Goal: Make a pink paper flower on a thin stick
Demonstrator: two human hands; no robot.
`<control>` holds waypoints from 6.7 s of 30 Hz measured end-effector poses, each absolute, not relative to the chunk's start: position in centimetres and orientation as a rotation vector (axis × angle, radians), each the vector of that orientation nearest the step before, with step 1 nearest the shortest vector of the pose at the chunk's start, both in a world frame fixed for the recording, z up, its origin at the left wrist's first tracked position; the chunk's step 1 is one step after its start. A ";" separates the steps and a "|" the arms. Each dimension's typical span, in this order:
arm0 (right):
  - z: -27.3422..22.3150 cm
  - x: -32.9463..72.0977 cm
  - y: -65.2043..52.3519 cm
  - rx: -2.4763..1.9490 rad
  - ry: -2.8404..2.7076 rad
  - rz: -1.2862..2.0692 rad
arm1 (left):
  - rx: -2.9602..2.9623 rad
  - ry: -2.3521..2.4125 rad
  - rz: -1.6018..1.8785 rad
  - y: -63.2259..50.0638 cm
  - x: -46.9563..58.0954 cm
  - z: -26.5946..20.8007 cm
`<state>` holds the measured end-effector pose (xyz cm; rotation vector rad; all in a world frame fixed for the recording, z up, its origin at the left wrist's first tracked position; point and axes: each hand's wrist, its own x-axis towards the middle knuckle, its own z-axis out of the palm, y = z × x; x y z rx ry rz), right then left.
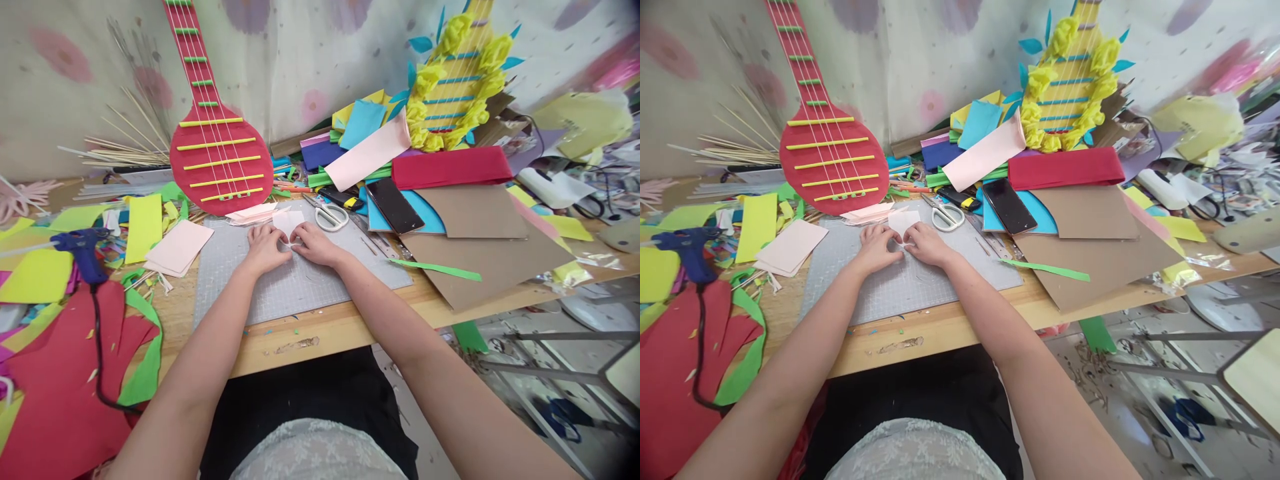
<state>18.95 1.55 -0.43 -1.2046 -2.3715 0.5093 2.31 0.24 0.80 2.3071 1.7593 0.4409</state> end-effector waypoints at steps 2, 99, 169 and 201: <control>-0.4 19.0 1.5 -1.206 -2.376 0.507 | 2.275 1.784 0.452 0.3 2.3 0.9; -0.4 19.1 1.6 -1.131 -2.303 0.333 | 2.276 1.749 0.612 0.2 0.7 1.1; -1.2 17.1 1.5 -1.522 -2.149 0.151 | 2.192 1.887 0.625 0.4 2.7 0.7; -1.2 17.7 1.7 -1.498 -2.142 0.247 | 2.232 1.782 0.550 0.6 1.5 0.9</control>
